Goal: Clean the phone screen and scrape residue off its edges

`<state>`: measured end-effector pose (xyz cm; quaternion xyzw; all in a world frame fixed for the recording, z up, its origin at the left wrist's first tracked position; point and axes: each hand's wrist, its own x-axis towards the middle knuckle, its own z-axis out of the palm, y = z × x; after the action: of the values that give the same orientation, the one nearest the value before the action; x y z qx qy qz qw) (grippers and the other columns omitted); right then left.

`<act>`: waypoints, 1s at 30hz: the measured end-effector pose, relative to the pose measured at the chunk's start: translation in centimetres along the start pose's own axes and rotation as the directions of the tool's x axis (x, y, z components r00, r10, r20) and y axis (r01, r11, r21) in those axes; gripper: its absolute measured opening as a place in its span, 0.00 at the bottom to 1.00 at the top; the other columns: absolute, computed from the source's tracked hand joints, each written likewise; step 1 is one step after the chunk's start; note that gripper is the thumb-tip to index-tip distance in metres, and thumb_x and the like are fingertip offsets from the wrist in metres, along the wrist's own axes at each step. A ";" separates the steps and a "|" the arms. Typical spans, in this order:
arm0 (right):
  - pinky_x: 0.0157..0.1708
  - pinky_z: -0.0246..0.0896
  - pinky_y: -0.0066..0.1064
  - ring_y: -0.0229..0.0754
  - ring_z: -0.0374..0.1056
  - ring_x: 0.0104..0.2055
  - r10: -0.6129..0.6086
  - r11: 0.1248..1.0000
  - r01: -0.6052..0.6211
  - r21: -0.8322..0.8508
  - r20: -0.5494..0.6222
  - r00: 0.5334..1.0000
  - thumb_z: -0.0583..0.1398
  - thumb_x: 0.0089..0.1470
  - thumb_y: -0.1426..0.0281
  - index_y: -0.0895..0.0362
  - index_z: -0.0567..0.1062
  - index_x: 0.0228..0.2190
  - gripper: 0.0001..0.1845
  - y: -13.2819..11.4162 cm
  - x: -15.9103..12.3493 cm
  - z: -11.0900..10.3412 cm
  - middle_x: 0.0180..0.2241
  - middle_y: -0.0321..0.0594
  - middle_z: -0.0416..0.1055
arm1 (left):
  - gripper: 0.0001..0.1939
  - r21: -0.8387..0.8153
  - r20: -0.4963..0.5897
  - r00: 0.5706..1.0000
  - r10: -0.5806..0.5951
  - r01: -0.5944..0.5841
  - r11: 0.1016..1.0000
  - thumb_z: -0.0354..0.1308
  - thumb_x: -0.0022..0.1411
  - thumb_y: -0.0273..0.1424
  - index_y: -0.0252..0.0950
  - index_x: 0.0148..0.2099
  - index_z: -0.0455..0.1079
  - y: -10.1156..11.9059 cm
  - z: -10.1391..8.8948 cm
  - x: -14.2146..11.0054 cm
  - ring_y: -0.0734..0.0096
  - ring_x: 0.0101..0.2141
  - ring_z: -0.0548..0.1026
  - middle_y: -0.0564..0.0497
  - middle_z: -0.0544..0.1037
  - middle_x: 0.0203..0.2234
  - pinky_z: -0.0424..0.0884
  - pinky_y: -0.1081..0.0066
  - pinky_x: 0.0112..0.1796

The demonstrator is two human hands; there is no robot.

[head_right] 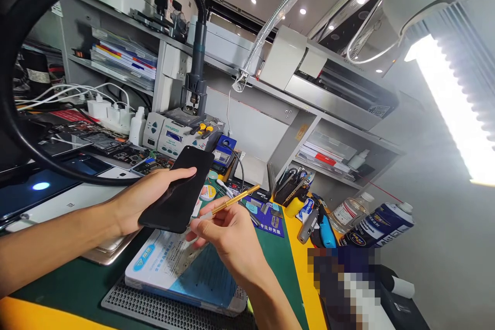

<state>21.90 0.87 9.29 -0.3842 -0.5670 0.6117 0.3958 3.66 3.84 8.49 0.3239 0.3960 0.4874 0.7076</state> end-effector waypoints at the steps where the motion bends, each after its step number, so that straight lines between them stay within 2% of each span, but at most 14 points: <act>1: 0.29 0.69 0.28 0.37 0.73 0.25 0.002 1.000 -0.002 -0.001 0.002 1.000 0.73 0.44 0.69 0.58 0.72 0.30 0.16 0.0 0.0 0.0 0.23 0.37 0.77 | 0.17 0.002 0.004 1.000 -0.004 0.004 1.000 0.65 0.59 0.42 0.31 0.31 0.78 0.0 -0.1 0.0 0.63 0.21 0.77 0.45 0.80 0.23 0.75 0.70 0.20; 23: 0.30 0.69 0.28 0.37 0.73 0.25 0.001 1.000 -0.001 -0.008 0.014 1.000 0.72 0.44 0.69 0.58 0.71 0.30 0.16 0.0 -0.1 0.0 0.23 0.37 0.78 | 0.17 -0.010 0.015 1.000 -0.027 0.027 1.000 0.64 0.57 0.42 0.31 0.30 0.76 0.1 0.1 0.1 0.65 0.19 0.75 0.45 0.79 0.22 0.73 0.70 0.20; 30: 0.30 0.68 0.28 0.37 0.73 0.24 -0.013 1.000 0.013 -0.007 -0.018 1.000 0.73 0.44 0.67 0.58 0.71 0.29 0.18 0.0 -0.2 0.1 0.21 0.35 0.77 | 0.18 0.000 0.013 1.000 -0.029 0.029 1.000 0.64 0.58 0.43 0.31 0.29 0.77 0.1 0.1 0.2 0.65 0.19 0.75 0.44 0.79 0.22 0.73 0.70 0.20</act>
<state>21.88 0.67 9.30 -0.3876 -0.5681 0.6036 0.4035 3.76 4.02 8.58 0.3211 0.3960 0.4752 0.7171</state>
